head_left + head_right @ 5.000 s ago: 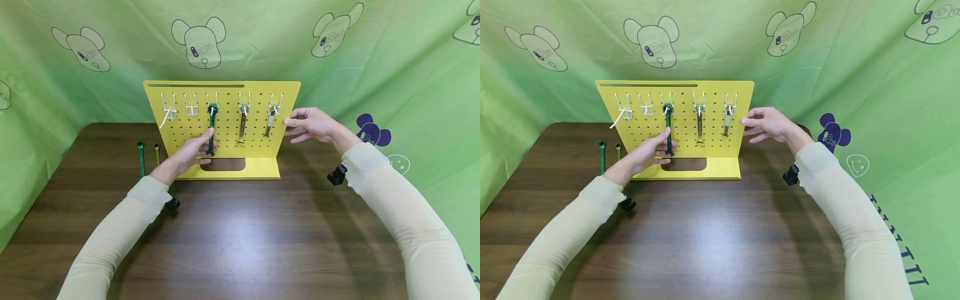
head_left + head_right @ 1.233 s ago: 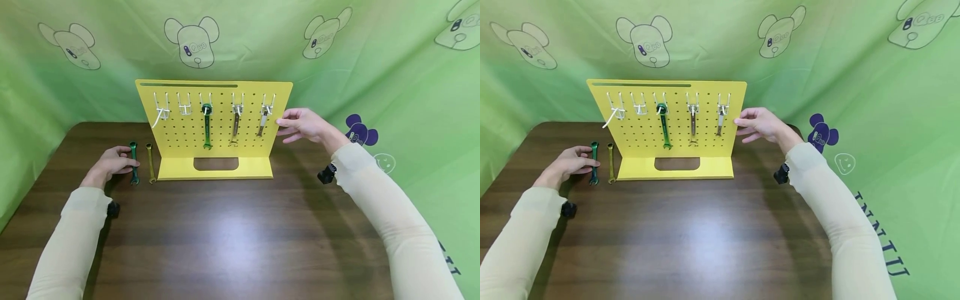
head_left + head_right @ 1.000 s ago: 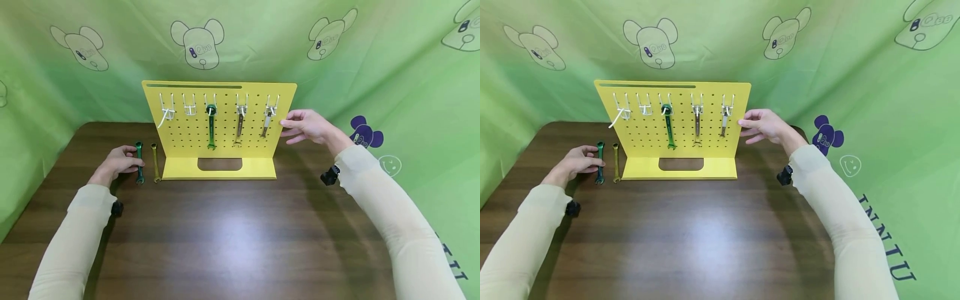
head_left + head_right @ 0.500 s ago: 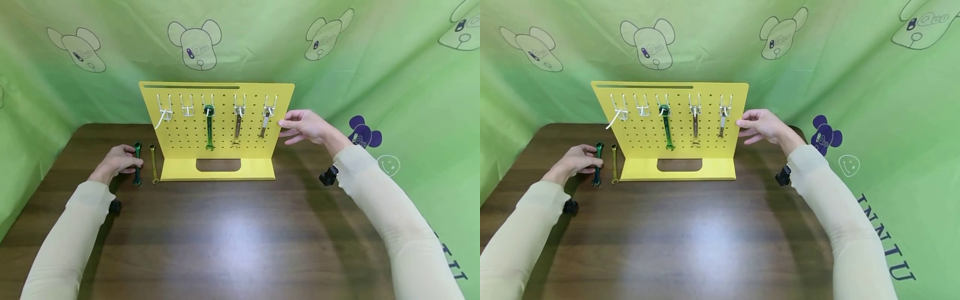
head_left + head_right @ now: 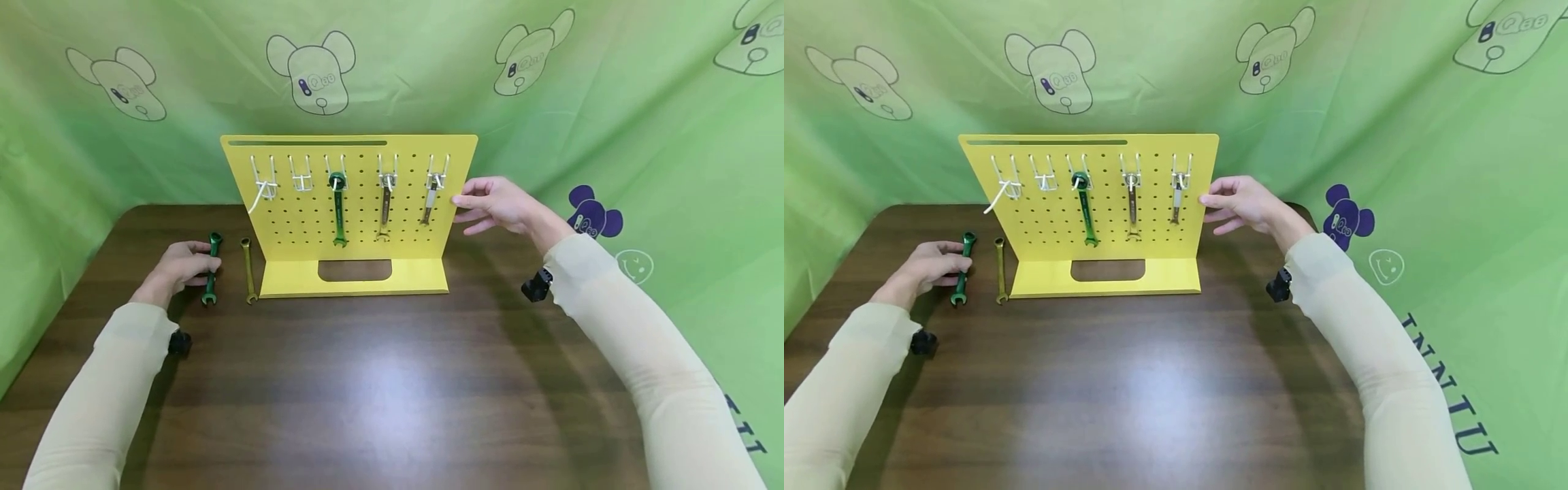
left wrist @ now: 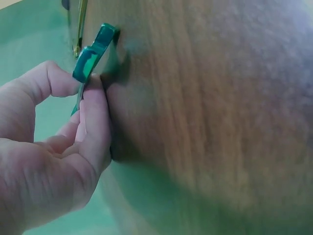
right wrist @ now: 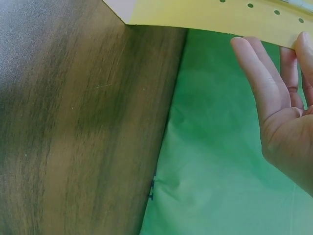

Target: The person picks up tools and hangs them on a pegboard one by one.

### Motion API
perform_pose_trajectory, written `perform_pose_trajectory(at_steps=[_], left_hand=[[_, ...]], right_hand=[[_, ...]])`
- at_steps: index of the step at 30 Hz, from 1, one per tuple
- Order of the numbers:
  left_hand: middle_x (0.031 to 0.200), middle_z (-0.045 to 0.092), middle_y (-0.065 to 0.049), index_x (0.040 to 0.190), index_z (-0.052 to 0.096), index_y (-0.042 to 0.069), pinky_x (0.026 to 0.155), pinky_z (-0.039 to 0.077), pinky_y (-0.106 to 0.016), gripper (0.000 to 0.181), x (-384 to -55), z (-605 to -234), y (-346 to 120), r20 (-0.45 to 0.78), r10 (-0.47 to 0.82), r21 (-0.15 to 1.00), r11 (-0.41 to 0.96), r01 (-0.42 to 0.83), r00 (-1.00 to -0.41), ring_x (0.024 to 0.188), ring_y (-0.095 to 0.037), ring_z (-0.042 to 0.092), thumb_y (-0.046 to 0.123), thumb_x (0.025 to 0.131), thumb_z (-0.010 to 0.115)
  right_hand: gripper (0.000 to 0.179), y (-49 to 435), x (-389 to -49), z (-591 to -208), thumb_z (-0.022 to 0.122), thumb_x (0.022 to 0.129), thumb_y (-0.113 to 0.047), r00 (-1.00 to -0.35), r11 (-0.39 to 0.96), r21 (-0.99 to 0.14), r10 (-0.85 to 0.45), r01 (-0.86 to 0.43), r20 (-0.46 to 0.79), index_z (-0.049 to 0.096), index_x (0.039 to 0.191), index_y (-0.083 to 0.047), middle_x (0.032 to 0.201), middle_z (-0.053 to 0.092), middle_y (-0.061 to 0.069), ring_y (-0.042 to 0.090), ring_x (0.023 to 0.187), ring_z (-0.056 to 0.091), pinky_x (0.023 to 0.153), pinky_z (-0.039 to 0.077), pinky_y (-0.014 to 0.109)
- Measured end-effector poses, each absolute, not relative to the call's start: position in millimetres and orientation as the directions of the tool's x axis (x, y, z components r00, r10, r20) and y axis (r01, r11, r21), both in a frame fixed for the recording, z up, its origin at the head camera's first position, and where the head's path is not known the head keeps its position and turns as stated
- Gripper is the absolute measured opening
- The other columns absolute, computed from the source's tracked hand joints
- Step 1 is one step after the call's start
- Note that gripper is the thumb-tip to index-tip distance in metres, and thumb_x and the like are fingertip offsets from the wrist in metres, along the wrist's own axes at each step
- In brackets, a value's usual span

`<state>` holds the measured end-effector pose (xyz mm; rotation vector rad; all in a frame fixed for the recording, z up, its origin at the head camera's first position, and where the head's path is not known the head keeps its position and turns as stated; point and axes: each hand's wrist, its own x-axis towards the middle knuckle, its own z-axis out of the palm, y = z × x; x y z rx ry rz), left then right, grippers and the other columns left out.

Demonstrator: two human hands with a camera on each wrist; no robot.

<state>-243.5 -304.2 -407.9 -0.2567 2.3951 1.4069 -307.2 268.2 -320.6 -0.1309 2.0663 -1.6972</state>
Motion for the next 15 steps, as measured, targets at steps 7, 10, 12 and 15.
perform_pose_trajectory(at_steps=[7, 10, 12, 15], left_hand=[[0.109, 0.051, -0.010, 0.149, 0.018, -0.003, 0.079, 0.056, -0.029, 0.069, -244.2, -405.3, -315.8, -0.444, 0.090, 0.827, 0.424, -0.369, -0.892, 0.083, -0.006, 0.057, 0.008, 0.092, 0.055], [0.093, 0.056, -0.002, 0.149, 0.017, -0.004, 0.076, 0.056, -0.029, 0.071, -242.6, -404.6, -316.3, -0.444, 0.112, 0.844, 0.385, -0.373, -0.889, 0.080, -0.007, 0.058, 0.005, 0.090, 0.056], [0.086, 0.057, 0.001, 0.148, 0.017, -0.005, 0.075, 0.056, -0.029, 0.071, -239.3, -403.7, -316.6, -0.436, 0.130, 0.860, 0.353, -0.369, -0.891, 0.078, -0.008, 0.058, 0.003, 0.090, 0.056], [0.088, 0.058, 0.000, 0.146, 0.019, -0.007, 0.075, 0.057, -0.032, 0.066, -231.9, -400.9, -315.9, -0.416, 0.168, 0.881, 0.318, -0.350, -0.894, 0.079, -0.010, 0.060, 0.002, 0.091, 0.055]], right_hand=[[0.030, 267.5, -307.4, -319.2, 0.071, 0.087, -0.022, -0.886, 0.251, -0.949, -0.371, 0.191, -0.277, 0.057, 0.102, -0.002, 0.110, 0.058, 0.012, 0.038, 0.107, 0.060, 0.083, 0.050, 0.056], [0.029, 268.6, -307.3, -319.4, 0.071, 0.087, -0.022, -0.890, 0.254, -0.949, -0.365, 0.188, -0.274, 0.057, 0.101, -0.002, 0.109, 0.059, 0.011, 0.038, 0.106, 0.061, 0.082, 0.050, 0.056], [0.028, 268.4, -307.8, -319.6, 0.071, 0.087, -0.022, -0.890, 0.256, -0.949, -0.366, 0.185, -0.272, 0.057, 0.101, -0.002, 0.108, 0.059, 0.011, 0.039, 0.106, 0.061, 0.082, 0.051, 0.055], [0.028, 268.4, -308.5, -319.8, 0.071, 0.087, -0.021, -0.884, 0.255, -0.948, -0.375, 0.191, -0.279, 0.056, 0.101, -0.002, 0.107, 0.059, 0.011, 0.041, 0.108, 0.059, 0.081, 0.052, 0.055]])
